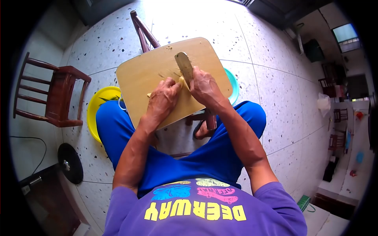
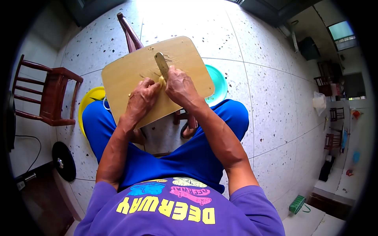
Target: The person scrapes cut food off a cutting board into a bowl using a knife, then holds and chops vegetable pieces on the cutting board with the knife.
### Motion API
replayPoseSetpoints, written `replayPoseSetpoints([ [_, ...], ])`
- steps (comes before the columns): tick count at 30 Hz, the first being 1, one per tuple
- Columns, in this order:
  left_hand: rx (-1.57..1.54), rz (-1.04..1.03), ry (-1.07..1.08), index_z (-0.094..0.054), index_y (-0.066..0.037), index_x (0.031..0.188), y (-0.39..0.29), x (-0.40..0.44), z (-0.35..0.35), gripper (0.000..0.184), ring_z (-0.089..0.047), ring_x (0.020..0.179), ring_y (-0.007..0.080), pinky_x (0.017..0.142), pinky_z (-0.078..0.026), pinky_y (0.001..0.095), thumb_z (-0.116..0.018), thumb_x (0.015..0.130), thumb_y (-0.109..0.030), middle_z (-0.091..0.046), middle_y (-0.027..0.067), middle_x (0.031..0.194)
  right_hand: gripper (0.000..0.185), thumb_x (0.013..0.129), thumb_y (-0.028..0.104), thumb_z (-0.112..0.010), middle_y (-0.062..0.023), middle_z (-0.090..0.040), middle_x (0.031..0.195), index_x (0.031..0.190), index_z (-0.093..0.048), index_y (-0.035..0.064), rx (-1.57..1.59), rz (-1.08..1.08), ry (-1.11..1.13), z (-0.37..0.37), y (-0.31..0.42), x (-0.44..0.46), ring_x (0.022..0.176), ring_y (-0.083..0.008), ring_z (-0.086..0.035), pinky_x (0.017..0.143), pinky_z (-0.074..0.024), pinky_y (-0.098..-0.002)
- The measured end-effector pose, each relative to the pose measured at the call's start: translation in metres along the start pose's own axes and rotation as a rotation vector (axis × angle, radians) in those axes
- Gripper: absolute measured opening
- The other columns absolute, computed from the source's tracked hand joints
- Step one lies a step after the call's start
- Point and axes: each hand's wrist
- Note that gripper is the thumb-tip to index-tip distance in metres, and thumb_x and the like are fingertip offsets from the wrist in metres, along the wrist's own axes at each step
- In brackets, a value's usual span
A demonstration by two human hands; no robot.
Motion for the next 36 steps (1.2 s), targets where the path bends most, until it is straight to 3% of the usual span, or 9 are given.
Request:
replayPoseSetpoints([
  [6,0.034,-0.005,0.034,-0.074,-0.003,0.114,0.006,0.000,-0.004,0.022,-0.068,0.104,0.0361,0.094,-0.057,0.0454,-0.060,0.097,-0.006,-0.068,0.0155,0.113,0.016,0.094,0.004,-0.053,-0.0351,-0.070,0.099,0.104,-0.057,-0.0077,-0.048,0.105,0.084,-0.003,0.008,0.009,0.096,-0.0540,-0.069,0.086,-0.0547,-0.0603],
  [13,0.006,0.002,0.048,-0.076,-0.008,0.120,0.002,0.001,0.004,0.026,-0.068,0.105,0.0363,0.091,-0.057,0.0456,-0.064,0.097,-0.007,-0.069,0.0162,0.113,0.019,0.096,0.008,-0.057,-0.0372,-0.071,0.102,0.107,-0.059,-0.0080,-0.030,-0.209,0.128,-0.001,0.016,0.043,0.102,-0.0541,-0.070,0.091,-0.0561,-0.0584],
  [16,-0.004,0.004,0.039,-0.076,-0.008,0.121,0.003,0.000,0.002,0.026,-0.068,0.106,0.0357,0.092,-0.057,0.0447,-0.064,0.098,-0.007,-0.068,0.0158,0.114,0.017,0.096,0.005,-0.054,-0.0387,-0.070,0.098,0.106,-0.058,-0.0086,0.015,-0.194,0.112,0.009,0.020,0.025,0.099,-0.0558,-0.069,0.089,-0.0552,-0.0598],
  [17,-0.005,0.009,0.043,-0.076,-0.008,0.121,0.002,0.000,0.002,0.026,-0.068,0.106,0.0357,0.092,-0.057,0.0446,-0.064,0.098,-0.006,-0.068,0.0157,0.114,0.018,0.099,0.011,-0.054,-0.0381,-0.068,0.093,0.104,-0.056,-0.0069,0.028,-0.097,0.026,0.004,0.014,0.017,0.093,-0.0575,-0.067,0.084,-0.0534,-0.0614],
  [26,-0.004,0.005,0.018,-0.076,-0.005,0.119,0.005,-0.001,-0.002,0.026,-0.068,0.105,0.0365,0.093,-0.057,0.0442,-0.064,0.096,-0.005,-0.069,0.0165,0.114,0.016,0.096,0.006,-0.056,-0.0355,-0.070,0.095,0.104,-0.056,-0.0083,-0.073,0.085,0.041,-0.001,0.011,-0.002,0.092,-0.0551,-0.069,0.085,-0.0555,-0.0599],
  [29,0.027,0.001,0.019,-0.077,-0.006,0.118,0.006,-0.001,-0.004,0.027,-0.068,0.105,0.0357,0.094,-0.057,0.0444,-0.061,0.096,-0.005,-0.068,0.0154,0.113,0.011,0.096,0.004,-0.054,-0.0344,-0.066,0.093,0.101,-0.054,-0.0062,-0.090,0.013,0.079,-0.009,0.020,0.009,0.095,-0.0544,-0.066,0.084,-0.0515,-0.0604],
  [32,0.040,0.009,0.052,-0.077,-0.008,0.117,0.000,0.001,0.003,0.028,-0.068,0.105,0.0349,0.094,-0.057,0.0444,-0.060,0.095,-0.005,-0.068,0.0142,0.112,0.016,0.095,0.005,-0.057,-0.0357,-0.072,0.102,0.106,-0.058,-0.0071,-0.091,-0.022,0.085,-0.005,0.025,0.024,0.100,-0.0540,-0.071,0.089,-0.0580,-0.0569],
  [36,0.015,0.026,0.028,-0.077,-0.008,0.116,-0.002,0.000,0.004,0.025,-0.069,0.105,0.0356,0.092,-0.057,0.0439,-0.065,0.094,-0.005,-0.070,0.0142,0.113,0.018,0.097,0.007,-0.055,-0.0381,-0.068,0.095,0.105,-0.055,-0.0094,0.001,-0.167,0.093,0.001,0.018,0.028,0.094,-0.0565,-0.068,0.084,-0.0536,-0.0611],
])
Point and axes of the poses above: each hand's wrist, its own x-axis towards the middle knuckle, its own z-axis out of the back of the hand, y = z × x
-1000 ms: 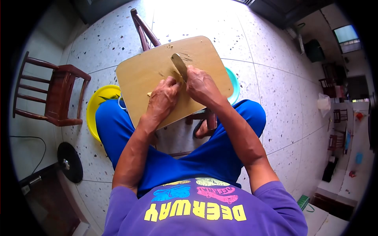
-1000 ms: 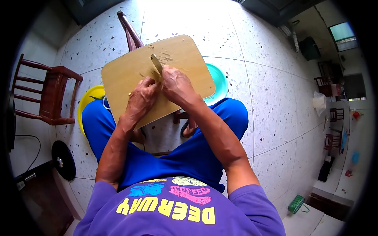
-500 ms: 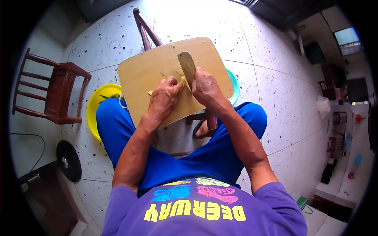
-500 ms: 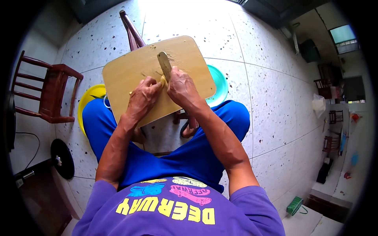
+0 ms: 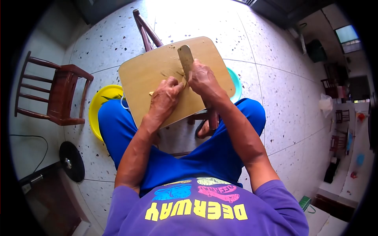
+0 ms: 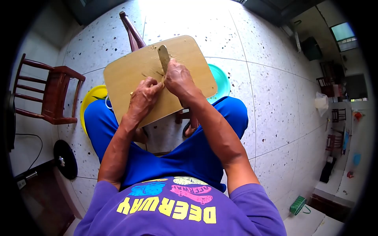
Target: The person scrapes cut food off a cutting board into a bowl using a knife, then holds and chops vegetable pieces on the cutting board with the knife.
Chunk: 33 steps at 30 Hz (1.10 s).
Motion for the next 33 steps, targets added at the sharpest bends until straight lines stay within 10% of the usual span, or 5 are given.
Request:
replayPoseSetpoints([
  [33,-0.005,0.015,-0.026,-0.079,-0.002,0.107,0.007,0.000,-0.006,0.020,-0.070,0.109,0.0353,0.096,-0.057,0.0431,-0.064,0.093,-0.003,-0.073,0.0149,0.114,0.010,0.098,0.003,-0.053,-0.0356,-0.064,0.090,0.101,-0.053,-0.0062,-0.032,0.195,-0.050,-0.008,-0.008,-0.033,0.094,-0.0562,-0.065,0.083,-0.0523,-0.0599],
])
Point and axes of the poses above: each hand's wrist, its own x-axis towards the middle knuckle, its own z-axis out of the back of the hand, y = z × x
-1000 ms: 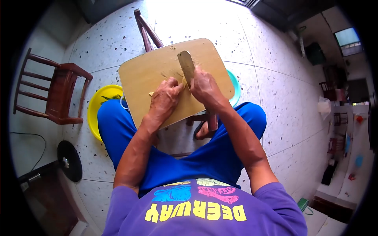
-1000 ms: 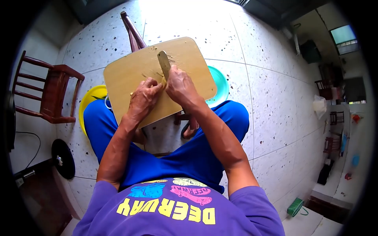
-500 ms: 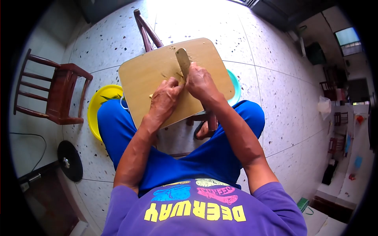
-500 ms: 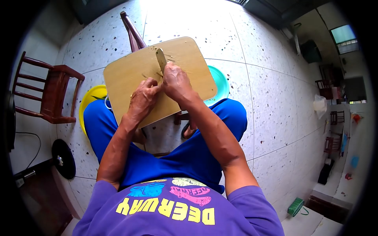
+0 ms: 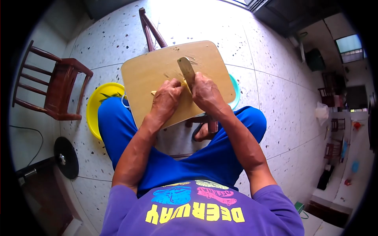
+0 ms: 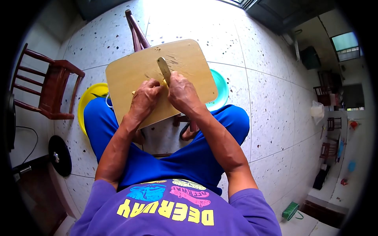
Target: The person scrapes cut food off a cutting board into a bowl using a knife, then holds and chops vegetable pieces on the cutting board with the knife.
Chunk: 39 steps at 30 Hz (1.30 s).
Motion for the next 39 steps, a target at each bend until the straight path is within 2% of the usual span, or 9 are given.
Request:
replayPoseSetpoints([
  [3,-0.027,0.019,0.032,-0.079,-0.003,0.104,-0.001,0.000,0.002,0.022,-0.069,0.109,0.0351,0.097,-0.057,0.0433,-0.061,0.091,-0.001,-0.071,0.0141,0.113,0.010,0.098,0.003,-0.053,-0.0355,-0.065,0.092,0.101,-0.054,-0.0059,-0.053,0.053,0.018,-0.004,0.008,0.009,0.095,-0.0556,-0.066,0.085,-0.0529,-0.0591],
  [6,-0.022,0.015,0.012,-0.080,-0.004,0.106,-0.001,0.000,-0.001,0.025,-0.069,0.110,0.0346,0.097,-0.057,0.0429,-0.061,0.090,0.000,-0.071,0.0138,0.114,0.016,0.094,0.005,-0.058,-0.0362,-0.071,0.097,0.103,-0.058,-0.0086,-0.066,-0.033,0.030,-0.002,0.015,0.027,0.098,-0.0531,-0.071,0.088,-0.0575,-0.0570],
  [9,-0.038,-0.003,-0.001,-0.081,-0.005,0.109,-0.004,0.001,0.006,0.028,-0.069,0.109,0.0337,0.097,-0.057,0.0420,-0.062,0.090,0.001,-0.072,0.0135,0.113,0.020,0.094,0.007,-0.059,-0.0378,-0.071,0.099,0.105,-0.059,-0.0099,0.024,-0.284,0.158,0.007,0.008,0.046,0.099,-0.0536,-0.071,0.090,-0.0580,-0.0564],
  [11,-0.057,-0.005,-0.009,-0.082,-0.006,0.110,0.000,-0.001,0.004,0.029,-0.069,0.109,0.0333,0.096,-0.057,0.0414,-0.062,0.090,0.001,-0.072,0.0131,0.112,0.018,0.099,0.010,-0.058,-0.0309,-0.068,0.075,0.103,-0.053,-0.0069,0.120,-0.268,0.096,0.002,-0.003,0.040,0.067,-0.0483,-0.071,0.063,-0.0580,-0.0539],
  [16,-0.068,-0.010,-0.040,-0.082,-0.005,0.107,0.003,-0.001,-0.001,0.021,-0.072,0.107,0.0335,0.094,-0.058,0.0414,-0.067,0.092,-0.002,-0.075,0.0141,0.109,0.014,0.096,0.002,-0.054,-0.0370,-0.066,0.082,0.104,-0.056,-0.0098,0.054,-0.100,0.019,0.008,0.001,0.003,0.086,-0.0579,-0.068,0.080,-0.0544,-0.0627],
  [25,-0.048,0.001,-0.023,-0.082,-0.005,0.107,0.002,-0.002,0.000,0.020,-0.071,0.108,0.0338,0.094,-0.058,0.0412,-0.066,0.093,-0.003,-0.074,0.0149,0.111,0.014,0.094,0.001,-0.055,-0.0375,-0.068,0.093,0.103,-0.056,-0.0091,-0.028,-0.021,0.075,0.005,0.009,0.005,0.093,-0.0558,-0.069,0.086,-0.0556,-0.0578],
  [28,-0.041,0.007,-0.011,-0.081,-0.004,0.105,0.000,-0.001,0.000,0.019,-0.071,0.107,0.0337,0.094,-0.058,0.0413,-0.067,0.094,-0.003,-0.074,0.0143,0.111,0.016,0.094,0.002,-0.056,-0.0372,-0.069,0.092,0.105,-0.057,-0.0096,-0.061,0.000,0.043,-0.006,0.006,0.015,0.094,-0.0564,-0.069,0.086,-0.0558,-0.0589],
  [32,-0.080,-0.005,-0.036,-0.082,-0.004,0.103,0.002,0.000,-0.001,0.017,-0.071,0.106,0.0335,0.093,-0.058,0.0412,-0.068,0.093,-0.004,-0.075,0.0138,0.108,0.017,0.094,0.004,-0.056,-0.0369,-0.069,0.089,0.102,-0.055,-0.0103,0.018,-0.230,0.030,-0.003,0.005,0.036,0.090,-0.0574,-0.069,0.084,-0.0554,-0.0618],
  [39,-0.102,0.019,-0.035,-0.082,-0.004,0.104,0.003,-0.002,-0.003,0.024,-0.070,0.108,0.0328,0.096,-0.057,0.0413,-0.063,0.090,0.000,-0.074,0.0131,0.109,0.011,0.095,0.001,-0.053,-0.0376,-0.067,0.086,0.099,-0.053,-0.0095,0.070,-0.032,-0.007,0.001,0.002,0.003,0.086,-0.0567,-0.068,0.080,-0.0556,-0.0605],
])
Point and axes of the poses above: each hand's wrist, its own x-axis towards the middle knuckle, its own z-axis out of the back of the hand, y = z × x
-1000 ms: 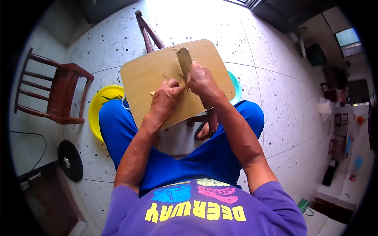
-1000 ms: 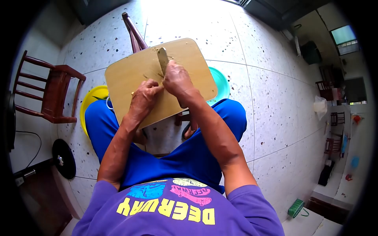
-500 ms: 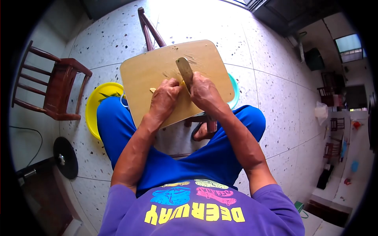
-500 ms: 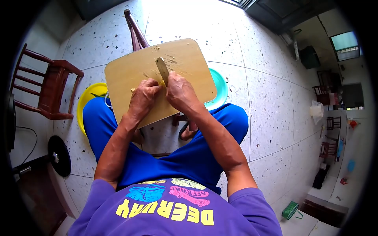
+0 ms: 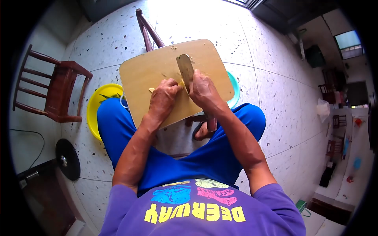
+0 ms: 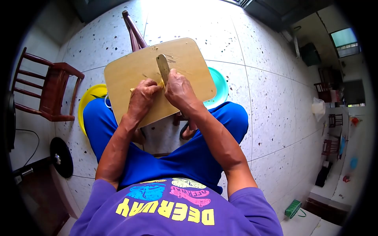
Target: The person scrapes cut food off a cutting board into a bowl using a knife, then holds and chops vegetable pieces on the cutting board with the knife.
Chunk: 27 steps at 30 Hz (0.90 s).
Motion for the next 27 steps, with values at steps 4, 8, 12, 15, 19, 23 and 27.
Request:
replayPoseSetpoints([
  [4,0.007,-0.004,-0.010,-0.081,-0.003,0.103,0.000,0.001,0.001,0.016,-0.072,0.105,0.0337,0.092,-0.058,0.0413,-0.068,0.094,-0.005,-0.075,0.0145,0.108,0.010,0.095,0.000,-0.053,-0.0370,-0.068,0.085,0.099,-0.054,-0.0093,-0.053,0.012,0.001,0.001,0.004,-0.006,0.086,-0.0555,-0.069,0.080,-0.0558,-0.0601],
  [8,0.032,0.002,-0.001,-0.082,-0.004,0.104,0.000,0.001,0.001,0.017,-0.072,0.105,0.0338,0.092,-0.058,0.0415,-0.068,0.094,-0.005,-0.075,0.0143,0.108,0.013,0.094,0.001,-0.055,-0.0368,-0.069,0.087,0.101,-0.055,-0.0098,-0.112,0.030,0.016,-0.003,0.009,-0.001,0.089,-0.0550,-0.071,0.082,-0.0568,-0.0595],
  [12,0.042,0.005,0.022,-0.082,-0.005,0.104,-0.002,0.001,0.002,0.017,-0.072,0.105,0.0334,0.092,-0.058,0.0412,-0.068,0.094,-0.005,-0.075,0.0137,0.108,0.016,0.093,0.003,-0.057,-0.0389,-0.069,0.090,0.102,-0.056,-0.0104,-0.097,-0.096,0.049,-0.007,0.009,0.023,0.093,-0.0563,-0.070,0.085,-0.0572,-0.0598],
  [15,0.022,-0.018,-0.018,-0.082,-0.004,0.102,-0.001,0.001,0.003,0.016,-0.072,0.104,0.0328,0.091,-0.058,0.0408,-0.069,0.093,-0.004,-0.075,0.0131,0.106,0.016,0.093,0.002,-0.057,-0.0414,-0.068,0.092,0.102,-0.056,-0.0106,-0.034,-0.196,0.066,-0.002,0.010,0.037,0.093,-0.0579,-0.069,0.087,-0.0563,-0.0612],
  [19,0.016,-0.009,-0.049,-0.082,-0.004,0.098,0.000,0.000,0.000,0.019,-0.071,0.104,0.0310,0.093,-0.058,0.0403,-0.065,0.091,-0.002,-0.075,0.0109,0.105,0.016,0.096,0.005,-0.056,-0.0396,-0.068,0.089,0.102,-0.054,-0.0100,-0.020,-0.131,0.023,0.002,0.008,0.017,0.089,-0.0576,-0.069,0.083,-0.0554,-0.0615],
  [23,0.025,0.011,-0.040,-0.082,-0.004,0.097,-0.002,-0.001,0.000,0.018,-0.071,0.103,0.0303,0.093,-0.058,0.0398,-0.066,0.091,-0.002,-0.075,0.0107,0.105,0.016,0.100,0.008,-0.055,-0.0385,-0.067,0.088,0.102,-0.053,-0.0077,-0.008,-0.055,0.013,-0.002,-0.001,-0.003,0.087,-0.0579,-0.067,0.079,-0.0536,-0.0618],
  [27,0.029,-0.016,-0.057,-0.082,-0.004,0.097,0.003,-0.001,-0.003,0.016,-0.071,0.103,0.0299,0.093,-0.058,0.0395,-0.067,0.091,-0.003,-0.075,0.0111,0.105,0.012,0.101,0.005,-0.053,-0.0377,-0.067,0.086,0.099,-0.052,-0.0062,-0.007,0.037,-0.007,-0.002,-0.002,-0.012,0.088,-0.0578,-0.067,0.079,-0.0524,-0.0625],
])
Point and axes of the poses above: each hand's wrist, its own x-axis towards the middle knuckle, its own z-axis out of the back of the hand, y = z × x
